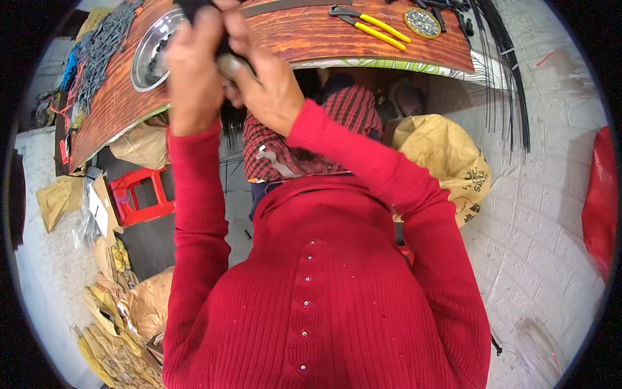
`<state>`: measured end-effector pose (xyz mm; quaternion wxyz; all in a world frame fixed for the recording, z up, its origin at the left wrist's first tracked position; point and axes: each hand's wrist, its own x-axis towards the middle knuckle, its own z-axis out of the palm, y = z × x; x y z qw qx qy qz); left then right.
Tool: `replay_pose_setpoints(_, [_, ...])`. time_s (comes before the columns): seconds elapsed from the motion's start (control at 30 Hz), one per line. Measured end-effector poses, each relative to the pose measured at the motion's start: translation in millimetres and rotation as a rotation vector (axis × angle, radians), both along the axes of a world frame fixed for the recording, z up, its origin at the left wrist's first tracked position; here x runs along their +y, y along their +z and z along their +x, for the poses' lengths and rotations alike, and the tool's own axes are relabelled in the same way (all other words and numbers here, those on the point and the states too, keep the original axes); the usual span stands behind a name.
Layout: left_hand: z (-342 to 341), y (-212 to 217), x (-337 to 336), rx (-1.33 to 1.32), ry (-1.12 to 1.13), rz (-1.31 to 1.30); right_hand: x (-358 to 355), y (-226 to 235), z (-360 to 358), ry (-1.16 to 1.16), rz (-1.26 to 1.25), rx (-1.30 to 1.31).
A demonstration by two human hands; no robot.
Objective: Assembling bundles of black rods by fitting plastic connectors onto the ends.
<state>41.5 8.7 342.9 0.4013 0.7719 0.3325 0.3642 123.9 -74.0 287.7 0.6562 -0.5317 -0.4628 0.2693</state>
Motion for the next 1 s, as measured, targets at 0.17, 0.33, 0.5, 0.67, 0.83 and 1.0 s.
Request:
replay_pose_setpoints(0.17, [21.1,-29.3,0.4,-0.623,-0.435,-0.467,-9.4,-25.3,16.7,0.003,-0.096,-0.047])
replay_pose_setpoints(0.33, [19.5,-36.0,19.5,-0.627,-0.357,-0.531,-30.7,0.8,52.7,0.043,-0.201,-0.740])
replay_pose_setpoints(0.5, [16.1,-41.3,29.1,-0.654,-0.299,-0.609,-65.0,73.1,47.7,0.692,0.193,-0.368])
replay_pose_setpoints(0.67, [18.4,-43.1,19.9,-0.637,-0.294,-0.616,-66.2,149.4,4.2,1.349,0.521,0.501])
replay_pose_setpoints(0.83, [4.7,-39.8,21.3,-0.676,-0.306,-0.598,-51.2,170.7,-28.3,1.459,0.642,0.665])
replay_pose_setpoints(1.0, [-3.6,-43.6,30.7,-0.674,-0.306,-0.621,-44.5,183.0,-35.9,1.562,0.551,0.648])
